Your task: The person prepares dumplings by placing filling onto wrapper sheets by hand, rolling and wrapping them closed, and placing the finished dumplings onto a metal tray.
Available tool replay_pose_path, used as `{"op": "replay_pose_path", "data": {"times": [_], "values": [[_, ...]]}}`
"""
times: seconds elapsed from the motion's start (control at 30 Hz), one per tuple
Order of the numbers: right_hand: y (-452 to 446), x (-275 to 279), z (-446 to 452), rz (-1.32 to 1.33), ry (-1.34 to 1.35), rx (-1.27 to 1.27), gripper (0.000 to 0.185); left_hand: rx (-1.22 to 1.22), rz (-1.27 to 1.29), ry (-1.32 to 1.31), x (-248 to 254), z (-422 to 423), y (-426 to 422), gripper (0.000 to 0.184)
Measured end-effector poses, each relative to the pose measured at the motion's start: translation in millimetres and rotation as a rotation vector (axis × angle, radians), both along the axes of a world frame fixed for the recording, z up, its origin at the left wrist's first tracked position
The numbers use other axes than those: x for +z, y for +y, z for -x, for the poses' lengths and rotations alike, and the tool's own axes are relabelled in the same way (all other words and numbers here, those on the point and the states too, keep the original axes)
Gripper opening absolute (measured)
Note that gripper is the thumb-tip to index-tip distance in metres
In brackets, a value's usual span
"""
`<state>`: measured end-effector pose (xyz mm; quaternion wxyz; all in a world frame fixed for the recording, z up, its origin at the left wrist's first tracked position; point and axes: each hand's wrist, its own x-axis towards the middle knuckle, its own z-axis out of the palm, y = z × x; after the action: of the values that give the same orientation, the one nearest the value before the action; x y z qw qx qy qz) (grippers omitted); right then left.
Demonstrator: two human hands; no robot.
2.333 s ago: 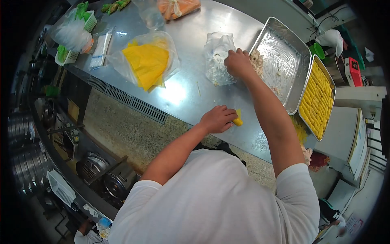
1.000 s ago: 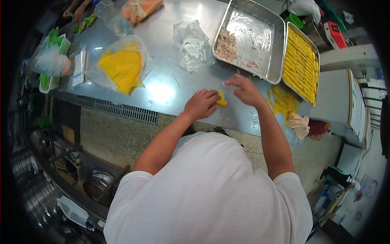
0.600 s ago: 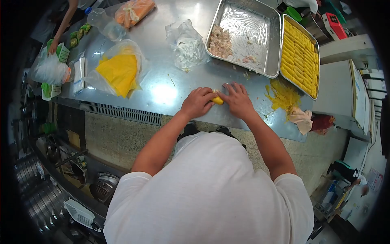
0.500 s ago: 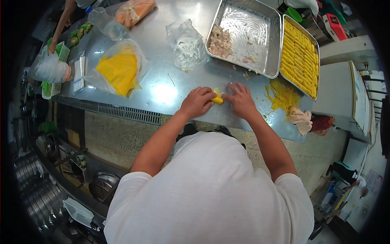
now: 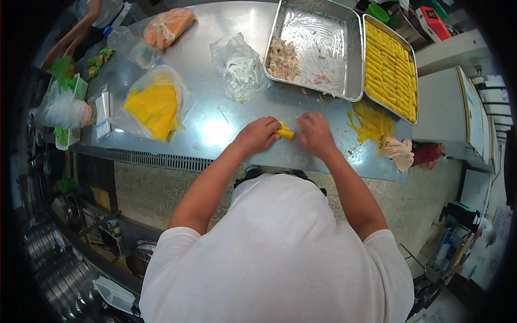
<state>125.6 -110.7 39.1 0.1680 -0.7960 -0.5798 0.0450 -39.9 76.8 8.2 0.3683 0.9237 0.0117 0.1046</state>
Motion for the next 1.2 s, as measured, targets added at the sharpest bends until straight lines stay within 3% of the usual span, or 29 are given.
{"op": "replay_pose_path", "data": {"times": [0.03, 0.13, 0.37, 0.47, 0.67, 0.73, 0.77, 0.83, 0.87, 0.93, 1.0, 1.07, 1.2], "values": [[3, 5, 7, -0.085, 0.188, 0.064, 0.038, -0.04, -0.013, -0.012, 0, -4, 4, 0.027], [12, -11, 22, -0.079, 0.185, 0.121, 0.032, -0.092, -0.053, -0.004, 3, -15, 15, 0.026], [21, -35, 9, -0.107, 0.167, -0.037, 0.033, -0.174, -0.031, 0.111, 7, -31, 31, 0.022], [29, -24, 21, -0.196, 0.184, -0.132, 0.032, -0.147, -0.008, 0.101, 3, -39, 35, 0.025], [25, -18, 9, -0.028, 0.129, -0.155, 0.031, 0.012, 0.028, 0.049, 4, -48, 31, 0.03], [14, -5, -8, 0.237, 0.401, -0.082, 0.032, 0.163, 0.17, 0.068, 10, -45, 27, 0.033], [4, 4, -20, 0.235, 0.398, -0.086, 0.032, 0.158, 0.168, 0.066, 11, -46, 24, 0.033], [-28, 25, -49, 0.462, 0.946, -0.181, 0.028, 0.275, 0.289, 0.136, 9, -46, 15, 0.034], [-51, 21, -65, 0.465, 0.943, -0.173, 0.028, 0.283, 0.289, 0.134, 6, -48, 6, 0.034], [-101, 8, -100, 0.182, 1.368, -0.209, 0.025, 0.479, 0.759, 0.238, -2, -55, -11, 0.034], [-140, 23, -138, -0.074, 1.602, -0.314, 0.026, 0.546, 0.858, 0.256, 15, -73, -35, 0.032], [-165, 32, -188, -0.282, 1.613, -0.352, 0.033, 0.585, 1.005, 0.288, 22, -86, -60, 0.032], [-154, 40, -305, -0.557, 1.426, -0.331, 0.041, 0.495, 0.927, 0.331, 4, -106, -110, 0.039]]}}
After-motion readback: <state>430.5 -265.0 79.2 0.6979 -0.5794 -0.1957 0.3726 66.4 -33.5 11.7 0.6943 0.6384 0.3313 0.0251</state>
